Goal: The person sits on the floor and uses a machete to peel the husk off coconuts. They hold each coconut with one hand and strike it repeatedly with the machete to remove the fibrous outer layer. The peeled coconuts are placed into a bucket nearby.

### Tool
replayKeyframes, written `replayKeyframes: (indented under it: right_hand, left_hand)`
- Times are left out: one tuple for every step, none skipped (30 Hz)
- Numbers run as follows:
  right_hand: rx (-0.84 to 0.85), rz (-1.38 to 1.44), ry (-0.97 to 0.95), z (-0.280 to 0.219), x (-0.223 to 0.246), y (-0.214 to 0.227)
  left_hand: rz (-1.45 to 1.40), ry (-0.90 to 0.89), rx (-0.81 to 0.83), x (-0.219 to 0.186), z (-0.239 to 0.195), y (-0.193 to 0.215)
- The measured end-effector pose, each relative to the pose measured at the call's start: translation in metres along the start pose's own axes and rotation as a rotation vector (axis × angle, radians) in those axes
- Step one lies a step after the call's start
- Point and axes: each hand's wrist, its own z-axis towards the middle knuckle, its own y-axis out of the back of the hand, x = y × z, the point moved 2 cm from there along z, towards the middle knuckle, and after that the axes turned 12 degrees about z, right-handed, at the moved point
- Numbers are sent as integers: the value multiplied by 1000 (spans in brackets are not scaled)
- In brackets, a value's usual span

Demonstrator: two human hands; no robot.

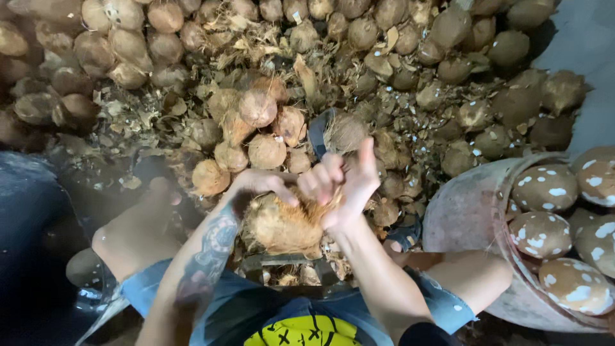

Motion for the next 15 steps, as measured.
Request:
replayKeyframes:
  right_hand:
    - [9, 2, 4, 7, 7, -1]
    - [-69, 35, -1, 13, 14, 0]
    - [-144, 70, -2, 18, 19, 0]
    - [-132, 72, 4, 29, 24, -1]
    - [-238, 72, 132, 33, 30, 1]
    - [-345, 71, 260, 38, 37, 5]
    - [-340, 71, 267, 42, 36, -8]
    - [-547, 41, 455, 43, 38, -17]
    - [-771, 3, 630, 40, 38, -26]
    - [-782, -4, 626, 43, 51, -8]
    - [-572, -16, 710, 48, 67, 7]
    - [-358, -26, 783, 54, 82, 21]
    - [-360, -24, 777, 55, 119, 30]
    - [-497, 23, 990, 52, 159, 42]
    - [-628, 80, 1212, 49, 197, 53]
  left_hand:
    - [10, 0, 0, 17, -5, 0]
    - [66, -454, 30, 24, -11, -1]
    - [123, -909, 70, 33, -23, -1]
    - [135, -908, 78, 43, -23, -18]
    - [16, -873, 39, 57, -24, -39]
    - [-101, -836, 0, 72, -25, -61]
    - [-98, -837, 8, 78, -16, -68]
    - [-261, -786, -49, 85, -6, -72]
    - [-438, -728, -118, 95, 1, -85]
    - [-451, -727, -124, 98, 16, -91]
    - [-619, -669, -195, 102, 32, -92]
    - [-786, -607, -264, 105, 49, -93]
    - [-786, -606, -271, 118, 47, -102]
    - [-1159, -766, 100, 127, 44, -114]
    - [-1499, -896, 516, 136, 39, -120]
